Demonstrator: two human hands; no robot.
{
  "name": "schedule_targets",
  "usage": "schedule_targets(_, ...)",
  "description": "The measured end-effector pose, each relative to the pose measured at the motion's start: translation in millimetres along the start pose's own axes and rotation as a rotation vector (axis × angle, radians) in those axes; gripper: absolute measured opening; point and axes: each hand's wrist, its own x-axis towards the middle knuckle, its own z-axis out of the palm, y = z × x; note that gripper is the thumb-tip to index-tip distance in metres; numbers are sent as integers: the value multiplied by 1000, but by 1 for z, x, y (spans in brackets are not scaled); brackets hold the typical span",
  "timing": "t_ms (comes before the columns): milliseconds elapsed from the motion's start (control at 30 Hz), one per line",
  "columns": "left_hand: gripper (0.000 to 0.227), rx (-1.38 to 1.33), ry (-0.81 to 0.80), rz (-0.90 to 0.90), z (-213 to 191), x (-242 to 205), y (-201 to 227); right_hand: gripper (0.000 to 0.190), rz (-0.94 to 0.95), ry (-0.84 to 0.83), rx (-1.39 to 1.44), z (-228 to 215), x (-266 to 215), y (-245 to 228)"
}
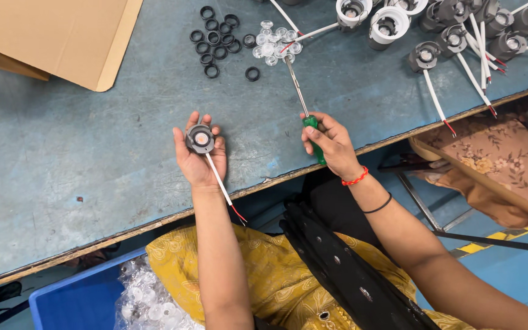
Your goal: The person assembles small electrical components on a workbench. They use a screwdriver to tighten parts, attach black rings and clear plastic covers, and wipe the components with a cloth.
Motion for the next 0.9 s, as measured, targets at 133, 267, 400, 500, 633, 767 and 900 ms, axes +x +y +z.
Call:
schedule_targets(133, 51, 27, 7, -1, -5, 2, 0, 34, -32, 7, -88, -1, -1, 10)
schedule_targets(267, 51, 44, 18, -7, -6, 1, 0, 35, -34, -16, -129, 0, -3, 17)
schedule_targets(400, 52, 16, 39, -5, -3, -2, 0, 38, -40, -24, -154, 3, -5, 18)
schedule_targets(500, 52, 23, 50, -3, -1, -4, 1, 38, -47, -26, -185, 6, -5, 15)
schedule_targets(633, 52, 49, 61, 25, 2, -6, -1, 39, -45, -31, -213, 7, -4, 12)
schedule_targets(767, 52, 42, 74, 12, 5, -6, 0, 41, -16, -6, -220, 9, -5, 11)
schedule_targets(900, 51, 43, 67, 11, 5, -7, 0, 43, -1, -2, -216, 10, -5, 10)
